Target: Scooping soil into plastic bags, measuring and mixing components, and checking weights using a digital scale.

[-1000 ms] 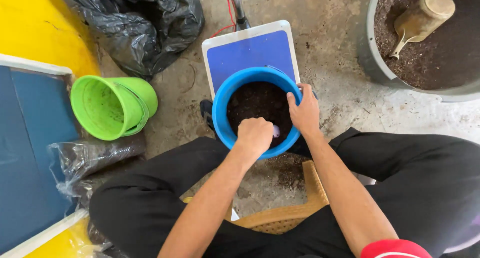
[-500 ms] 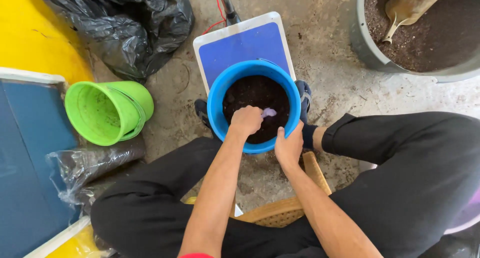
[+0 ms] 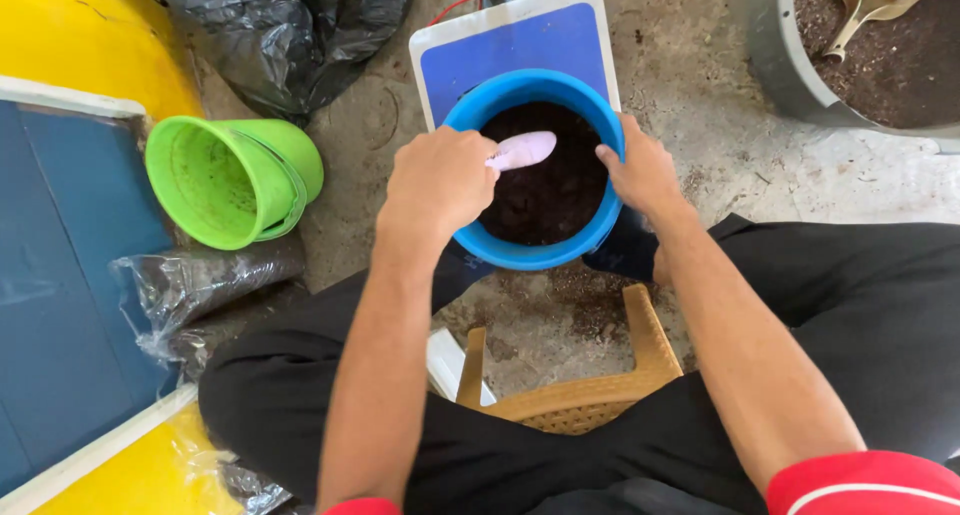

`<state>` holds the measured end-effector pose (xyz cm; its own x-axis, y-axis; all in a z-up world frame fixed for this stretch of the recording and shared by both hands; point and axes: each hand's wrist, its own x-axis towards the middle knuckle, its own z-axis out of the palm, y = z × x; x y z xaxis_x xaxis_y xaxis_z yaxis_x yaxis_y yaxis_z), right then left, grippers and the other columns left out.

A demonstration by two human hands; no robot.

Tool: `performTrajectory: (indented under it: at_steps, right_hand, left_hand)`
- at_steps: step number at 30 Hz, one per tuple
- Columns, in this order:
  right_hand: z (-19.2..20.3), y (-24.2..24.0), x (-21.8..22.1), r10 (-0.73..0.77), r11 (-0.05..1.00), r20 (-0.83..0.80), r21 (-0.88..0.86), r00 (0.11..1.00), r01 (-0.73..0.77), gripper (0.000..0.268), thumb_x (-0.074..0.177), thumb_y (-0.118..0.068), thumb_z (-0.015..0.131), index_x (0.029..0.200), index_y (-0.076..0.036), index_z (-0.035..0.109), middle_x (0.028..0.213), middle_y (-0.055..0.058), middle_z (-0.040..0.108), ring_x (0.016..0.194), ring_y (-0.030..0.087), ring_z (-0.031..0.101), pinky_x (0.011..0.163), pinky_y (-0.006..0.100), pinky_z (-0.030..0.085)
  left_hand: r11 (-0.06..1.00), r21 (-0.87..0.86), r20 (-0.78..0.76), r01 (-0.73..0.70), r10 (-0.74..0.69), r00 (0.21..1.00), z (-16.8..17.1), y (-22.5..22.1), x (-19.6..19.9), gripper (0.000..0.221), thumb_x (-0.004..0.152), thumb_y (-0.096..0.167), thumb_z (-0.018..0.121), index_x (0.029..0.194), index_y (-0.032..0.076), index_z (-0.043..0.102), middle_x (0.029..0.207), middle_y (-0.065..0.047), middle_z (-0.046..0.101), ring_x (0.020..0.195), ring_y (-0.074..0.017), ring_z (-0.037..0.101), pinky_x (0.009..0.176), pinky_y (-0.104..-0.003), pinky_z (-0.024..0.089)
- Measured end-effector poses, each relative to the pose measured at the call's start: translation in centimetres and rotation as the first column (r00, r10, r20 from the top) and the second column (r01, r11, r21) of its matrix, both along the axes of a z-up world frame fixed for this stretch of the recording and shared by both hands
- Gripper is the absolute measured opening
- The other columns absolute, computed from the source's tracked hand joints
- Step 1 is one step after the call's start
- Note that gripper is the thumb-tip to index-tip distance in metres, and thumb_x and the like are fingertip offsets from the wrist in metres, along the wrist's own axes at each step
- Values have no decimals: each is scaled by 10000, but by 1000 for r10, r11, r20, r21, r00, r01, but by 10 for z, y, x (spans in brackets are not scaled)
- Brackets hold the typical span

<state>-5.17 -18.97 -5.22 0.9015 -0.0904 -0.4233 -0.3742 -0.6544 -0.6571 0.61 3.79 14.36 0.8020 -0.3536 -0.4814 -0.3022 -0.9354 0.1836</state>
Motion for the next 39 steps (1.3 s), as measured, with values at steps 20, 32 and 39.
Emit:
performTrajectory:
  at_steps: [20, 32, 39]
  right_hand:
    - [-21, -2, -32, 86, 996, 139, -4, 987, -87, 490, 942, -164, 684, 1389, -69, 507, 1299, 256, 561, 1206, 494, 534, 1022, 554, 444]
    - [-12, 56, -97, -422, 905, 224, 159, 878, 395, 962, 821, 66, 556, 1647, -63, 80, 1506, 351, 432, 1330, 522, 479, 1090, 516, 413]
    - [27, 9, -25, -124, 965, 108, 246, 986, 94, 783, 960, -5, 543, 1671, -123, 237, 1391, 280, 612, 1278, 467, 597, 1072, 488, 478]
  left_hand:
    - [987, 22, -173, -161, 162, 972, -53, 4, -2, 219, 937, 277, 637, 954, 129, 797, 1008, -197, 745, 960, -412, 707, 847, -543, 555]
    - [982, -143, -281, -122, 78, 957, -140, 17, -45, 259, 935, 236, 636, 1161, 153, 733, 1007, -188, 740, 955, -405, 704, 842, -534, 553]
    - [983, 12, -204, -181, 180, 962, -21, 20, 0, 219, 957, 286, 601, 1020, 227, 802, 1026, -148, 761, 998, -376, 717, 877, -512, 556]
